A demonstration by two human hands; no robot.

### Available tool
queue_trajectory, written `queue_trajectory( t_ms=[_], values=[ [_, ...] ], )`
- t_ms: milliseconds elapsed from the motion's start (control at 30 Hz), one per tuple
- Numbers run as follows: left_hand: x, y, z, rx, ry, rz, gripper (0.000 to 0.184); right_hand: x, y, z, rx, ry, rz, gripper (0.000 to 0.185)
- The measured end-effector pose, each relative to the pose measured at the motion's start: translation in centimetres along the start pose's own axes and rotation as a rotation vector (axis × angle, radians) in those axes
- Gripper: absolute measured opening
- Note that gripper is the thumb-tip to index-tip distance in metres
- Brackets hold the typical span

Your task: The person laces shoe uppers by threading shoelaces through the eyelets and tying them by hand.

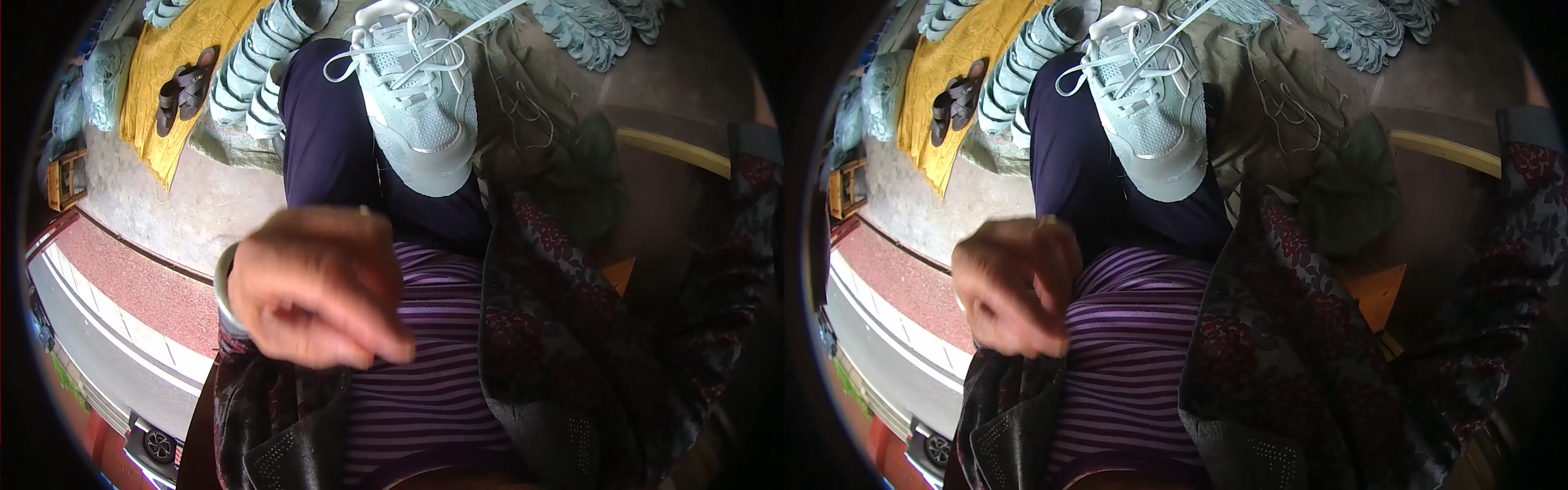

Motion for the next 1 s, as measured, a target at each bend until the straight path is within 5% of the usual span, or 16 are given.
queue_trajectory(
  t_ms=[200,533,600,667,733,767,1000],
  values=[
    [3.0,-1.9,-3.8,0.089,0.238,0.273,0.009,-0.4,0.8,0.3,-0.001,-0.004,-0.004,0.010],
    [3.3,-2.4,-5.2,0.123,0.379,0.301,0.008,0.1,2.4,0.2,-0.002,-0.016,-0.012,0.011],
    [1.7,-2.5,-4.6,0.109,0.284,0.214,0.013,0.2,2.6,0.0,-0.003,-0.019,-0.011,0.011],
    [-1.1,-0.7,-2.9,-0.012,0.049,-0.263,0.015,0.2,3.2,0.2,-0.001,-0.017,-0.015,0.011],
    [-5.6,-0.7,-2.2,-0.106,-0.543,-0.614,0.022,0.4,3.5,0.0,-0.005,-0.026,-0.012,0.011],
    [-7.6,-0.8,-1.1,-0.301,-0.615,-0.782,0.021,0.4,3.6,0.0,-0.005,-0.029,-0.016,0.011],
    [-16.1,-2.0,6.4,-0.278,-0.787,-0.749,0.027,0.9,4.0,-0.1,-0.029,-0.043,-0.005,0.012]
  ],
)
Point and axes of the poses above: each hand's wrist, its own y-axis away from the middle knuckle, its own x-axis out of the palm, z = x × y, the point moved 4 cm from there along -y, towards the middle knuckle, and after that the axes turned 13 degrees about -x, right-handed, at the moved point
